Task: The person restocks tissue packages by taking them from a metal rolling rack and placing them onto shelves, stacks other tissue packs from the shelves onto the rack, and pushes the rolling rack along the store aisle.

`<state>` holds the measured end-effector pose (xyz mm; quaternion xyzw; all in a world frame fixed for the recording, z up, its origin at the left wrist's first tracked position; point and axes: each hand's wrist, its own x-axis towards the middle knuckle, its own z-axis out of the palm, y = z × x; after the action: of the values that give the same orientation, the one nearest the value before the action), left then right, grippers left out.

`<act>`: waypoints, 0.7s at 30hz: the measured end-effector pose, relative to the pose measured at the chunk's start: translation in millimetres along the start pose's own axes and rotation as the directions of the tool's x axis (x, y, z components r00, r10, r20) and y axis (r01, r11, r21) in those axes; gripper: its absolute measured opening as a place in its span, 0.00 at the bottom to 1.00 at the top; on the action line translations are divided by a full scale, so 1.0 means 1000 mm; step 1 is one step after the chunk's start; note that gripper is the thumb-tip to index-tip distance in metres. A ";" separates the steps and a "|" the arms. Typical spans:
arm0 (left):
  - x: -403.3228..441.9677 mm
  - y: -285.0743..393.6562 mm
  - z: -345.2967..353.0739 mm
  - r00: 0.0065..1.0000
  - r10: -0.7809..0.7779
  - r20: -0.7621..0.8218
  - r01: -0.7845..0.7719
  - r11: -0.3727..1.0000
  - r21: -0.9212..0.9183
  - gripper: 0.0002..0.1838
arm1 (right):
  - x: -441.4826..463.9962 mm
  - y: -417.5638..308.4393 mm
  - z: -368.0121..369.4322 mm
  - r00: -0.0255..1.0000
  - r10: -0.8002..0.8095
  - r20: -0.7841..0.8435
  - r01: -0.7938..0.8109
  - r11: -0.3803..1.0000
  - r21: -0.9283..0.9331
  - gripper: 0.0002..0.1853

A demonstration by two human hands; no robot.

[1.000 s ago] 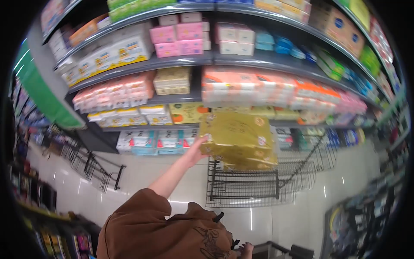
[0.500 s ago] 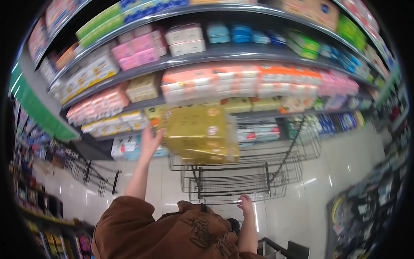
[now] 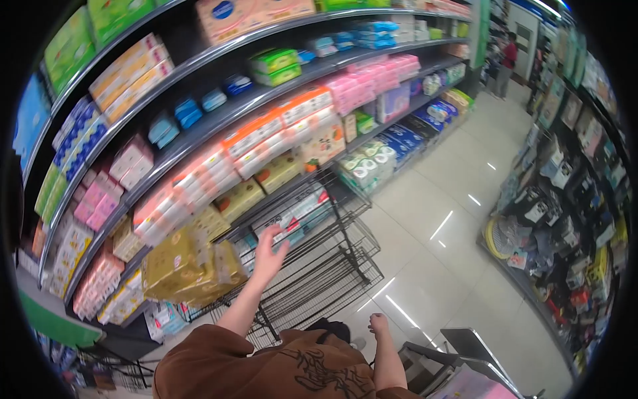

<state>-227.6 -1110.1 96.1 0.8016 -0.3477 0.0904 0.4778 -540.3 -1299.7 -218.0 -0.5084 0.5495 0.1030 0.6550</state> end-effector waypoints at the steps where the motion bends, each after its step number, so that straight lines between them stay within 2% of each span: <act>1: 0.004 0.001 0.022 0.997 -0.057 0.052 0.059 0.997 -0.042 0.19 | 0.004 -0.005 -0.009 1.000 0.008 0.002 -0.008 1.000 0.009 0.22; 4: 0.025 0.007 0.092 0.955 -0.228 0.189 0.258 0.954 -0.152 0.22 | 0.023 -0.026 -0.047 0.998 0.002 0.061 -0.003 1.000 0.022 0.21; 6: 0.045 0.009 0.131 0.892 -0.354 0.281 0.414 0.889 -0.195 0.23 | 0.038 -0.035 -0.078 0.997 0.025 0.079 -0.033 0.995 0.097 0.22; 9: 0.089 -0.026 0.207 0.793 -0.467 0.391 0.576 0.785 -0.230 0.26 | 0.068 -0.049 -0.142 0.998 0.040 0.048 -0.047 0.984 0.170 0.22; 10: 0.110 -0.034 0.233 0.761 -0.498 0.415 0.618 0.752 -0.230 0.27 | 0.081 -0.055 -0.166 0.999 0.037 -0.008 -0.035 0.979 0.203 0.22; 11: 0.130 -0.042 0.259 0.761 -0.499 0.415 0.612 0.763 -0.205 0.33 | 0.094 -0.050 -0.192 0.997 0.041 -0.063 -0.025 0.972 0.234 0.22; 14: 0.192 -0.064 0.334 0.810 -0.563 0.163 0.574 0.818 -0.029 0.42 | 0.128 -0.041 -0.274 0.960 0.145 -0.240 -0.078 0.960 0.269 0.19; 15: 0.212 -0.059 0.349 0.745 -0.660 0.097 0.667 0.741 -0.079 0.49 | 0.118 -0.038 -0.297 0.935 0.198 -0.295 -0.111 0.951 0.287 0.17; 16: 0.226 -0.084 0.369 0.772 -0.634 0.037 0.631 0.760 -0.153 0.50 | 0.116 -0.034 -0.319 0.925 0.247 -0.288 -0.140 0.928 0.346 0.17; 17: 0.237 -0.089 0.387 0.754 -0.647 -0.116 0.620 0.758 -0.203 0.46 | 0.125 -0.030 -0.346 0.917 0.284 -0.280 -0.155 0.901 0.405 0.16; 18: 0.244 -0.090 0.395 0.740 -0.652 -0.167 0.558 0.733 -0.391 0.39 | 0.155 0.003 -0.372 0.910 0.295 -0.292 -0.171 0.907 0.385 0.18; 19: 0.248 -0.117 0.406 0.700 -0.681 -0.215 0.584 0.719 -0.375 0.33 | 0.181 0.030 -0.395 0.901 0.312 -0.303 -0.193 0.911 0.365 0.19; 20: 0.251 -0.096 0.408 0.691 -0.670 -0.272 0.553 0.732 -0.398 0.29 | 0.182 0.028 -0.413 0.906 0.300 -0.298 -0.147 0.885 0.442 0.25; 21: 0.252 -0.094 0.414 0.598 -0.696 -0.398 0.665 0.708 -0.237 0.28 | 0.167 0.030 -0.424 0.912 0.293 -0.287 -0.111 0.850 0.515 0.31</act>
<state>-57.6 -1543.2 -68.2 0.8120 0.1048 0.0773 0.5689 -759.4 -1686.7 -321.4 -0.2747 0.7176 -0.0629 0.6369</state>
